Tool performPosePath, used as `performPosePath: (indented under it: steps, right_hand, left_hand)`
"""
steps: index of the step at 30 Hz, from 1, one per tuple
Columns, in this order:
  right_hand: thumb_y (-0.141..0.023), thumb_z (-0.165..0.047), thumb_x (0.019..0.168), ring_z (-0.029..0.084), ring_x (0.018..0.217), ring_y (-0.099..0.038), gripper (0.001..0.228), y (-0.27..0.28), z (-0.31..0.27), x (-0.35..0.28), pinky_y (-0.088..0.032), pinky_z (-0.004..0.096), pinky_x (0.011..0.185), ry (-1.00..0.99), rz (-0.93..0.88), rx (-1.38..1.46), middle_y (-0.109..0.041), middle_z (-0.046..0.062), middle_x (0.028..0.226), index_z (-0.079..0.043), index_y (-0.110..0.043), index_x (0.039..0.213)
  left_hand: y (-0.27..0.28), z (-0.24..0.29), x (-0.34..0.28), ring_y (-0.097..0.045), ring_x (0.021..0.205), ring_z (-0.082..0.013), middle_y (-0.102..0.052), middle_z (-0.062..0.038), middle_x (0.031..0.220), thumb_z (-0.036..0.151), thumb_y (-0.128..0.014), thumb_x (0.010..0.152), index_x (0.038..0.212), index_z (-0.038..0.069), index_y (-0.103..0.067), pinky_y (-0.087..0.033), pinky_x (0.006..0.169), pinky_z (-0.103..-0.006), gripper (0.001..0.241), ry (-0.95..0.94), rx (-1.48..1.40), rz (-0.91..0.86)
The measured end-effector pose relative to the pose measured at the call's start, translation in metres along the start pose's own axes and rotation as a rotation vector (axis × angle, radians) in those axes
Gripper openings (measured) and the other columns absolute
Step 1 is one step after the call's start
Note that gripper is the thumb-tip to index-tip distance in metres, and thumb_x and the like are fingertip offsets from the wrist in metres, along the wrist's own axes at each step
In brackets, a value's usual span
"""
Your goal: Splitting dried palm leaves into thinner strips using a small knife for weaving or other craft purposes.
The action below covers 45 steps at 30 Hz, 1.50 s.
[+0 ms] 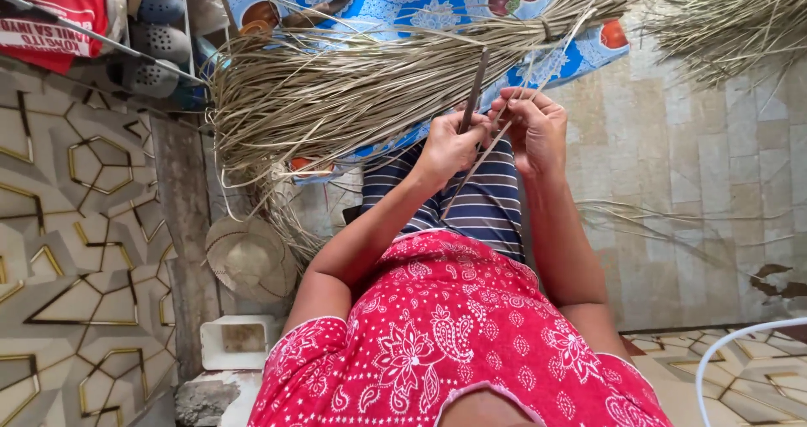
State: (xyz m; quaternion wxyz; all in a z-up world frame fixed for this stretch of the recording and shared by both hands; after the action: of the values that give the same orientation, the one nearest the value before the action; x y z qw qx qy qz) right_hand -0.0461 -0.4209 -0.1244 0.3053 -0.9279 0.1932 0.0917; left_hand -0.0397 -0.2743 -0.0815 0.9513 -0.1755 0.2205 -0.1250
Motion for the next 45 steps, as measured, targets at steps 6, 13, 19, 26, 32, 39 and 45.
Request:
performPosePath:
  steps: [6,13,19,26,32,39,45]
  right_hand:
    - [-0.064,0.003,0.087,0.032,0.074,-0.080,0.015,0.008,0.019,-0.003,-0.069,0.043,0.067,-0.032,0.022,-0.010,-0.074,0.026,0.084,0.007,-0.069,0.100]
    - [-0.062,0.002,0.087,0.034,0.071,-0.079,0.013,-0.009,0.035,-0.003,-0.068,0.045,0.065,-0.078,-0.023,0.019,-0.073,0.028,0.083,0.008,-0.069,0.096]
    - [-0.063,0.001,0.086,0.034,0.070,-0.079,0.012,-0.020,0.040,-0.008,-0.069,0.046,0.063,-0.109,-0.022,0.071,-0.073,0.027,0.082,0.008,-0.070,0.093]
    - [-0.066,-0.004,0.085,0.027,0.062,-0.075,0.011,0.000,0.059,-0.001,-0.064,0.036,0.053,-0.200,0.054,0.040,-0.070,0.022,0.075,0.005,-0.069,0.089]
    - [-0.067,-0.008,0.081,0.024,0.060,-0.073,0.012,-0.008,0.056,0.013,-0.059,0.032,0.047,-0.202,0.079,0.022,-0.069,0.020,0.074,0.002,-0.070,0.087]
    - [-0.066,-0.008,0.078,0.024,0.064,-0.072,0.012,-0.008,0.064,0.027,-0.056,0.032,0.049,-0.209,0.102,0.048,-0.068,0.018,0.074,0.001,-0.070,0.086]
    - [-0.068,-0.008,0.077,0.025,0.064,-0.072,0.015,-0.011,0.065,0.031,-0.063,0.037,0.055,-0.244,0.137,0.074,-0.071,0.019,0.076,0.002,-0.071,0.087]
  left_hand:
    - [0.008,0.001,-0.003,-0.044,0.031,-0.0052,-0.049,-0.005,0.039,0.005,-0.063,0.080,0.065,0.004,-0.071,-0.031,0.032,-0.0185,0.017,-0.103,0.189,0.016]
    - [0.029,-0.005,-0.007,-0.048,0.039,-0.0051,-0.054,-0.004,0.042,0.009,-0.067,0.083,0.064,0.010,-0.073,-0.038,0.041,-0.0190,0.020,-0.215,0.231,0.090]
    - [0.032,0.009,-0.026,-0.047,0.038,-0.0054,-0.052,-0.004,0.041,0.009,-0.067,0.084,0.063,0.008,-0.070,-0.037,0.041,-0.0178,0.022,-0.225,0.189,0.108]
    - [0.037,-0.005,-0.027,-0.054,0.047,-0.0059,-0.060,-0.003,0.049,0.010,-0.068,0.089,0.067,0.010,-0.071,-0.044,0.049,-0.0201,0.021,-0.323,0.228,0.064]
    - [0.036,-0.008,-0.019,-0.057,0.051,-0.0069,-0.061,-0.003,0.051,0.011,-0.068,0.091,0.072,0.009,-0.070,-0.048,0.052,-0.0223,0.019,-0.397,0.217,0.060]
    - [0.039,-0.015,-0.011,-0.057,0.054,-0.0055,-0.060,-0.002,0.051,0.013,-0.071,0.090,0.078,0.010,-0.072,-0.050,0.051,-0.0227,0.013,-0.431,0.197,0.105]
    - [0.043,-0.019,-0.005,-0.061,0.051,-0.0083,-0.060,-0.003,0.049,0.015,-0.072,0.089,0.078,0.012,-0.074,-0.052,0.051,-0.0236,0.012,-0.434,0.201,0.131]
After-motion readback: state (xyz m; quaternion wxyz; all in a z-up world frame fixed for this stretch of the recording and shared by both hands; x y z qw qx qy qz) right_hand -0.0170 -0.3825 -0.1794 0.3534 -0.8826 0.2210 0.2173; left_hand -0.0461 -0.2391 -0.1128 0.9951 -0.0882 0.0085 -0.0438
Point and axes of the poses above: each hand's wrist, its own x-axis towards the middle knuckle, its own y-axis out of the back of the hand, z = x × y, the point moved 7 cm from there along x, towards the middle knuckle
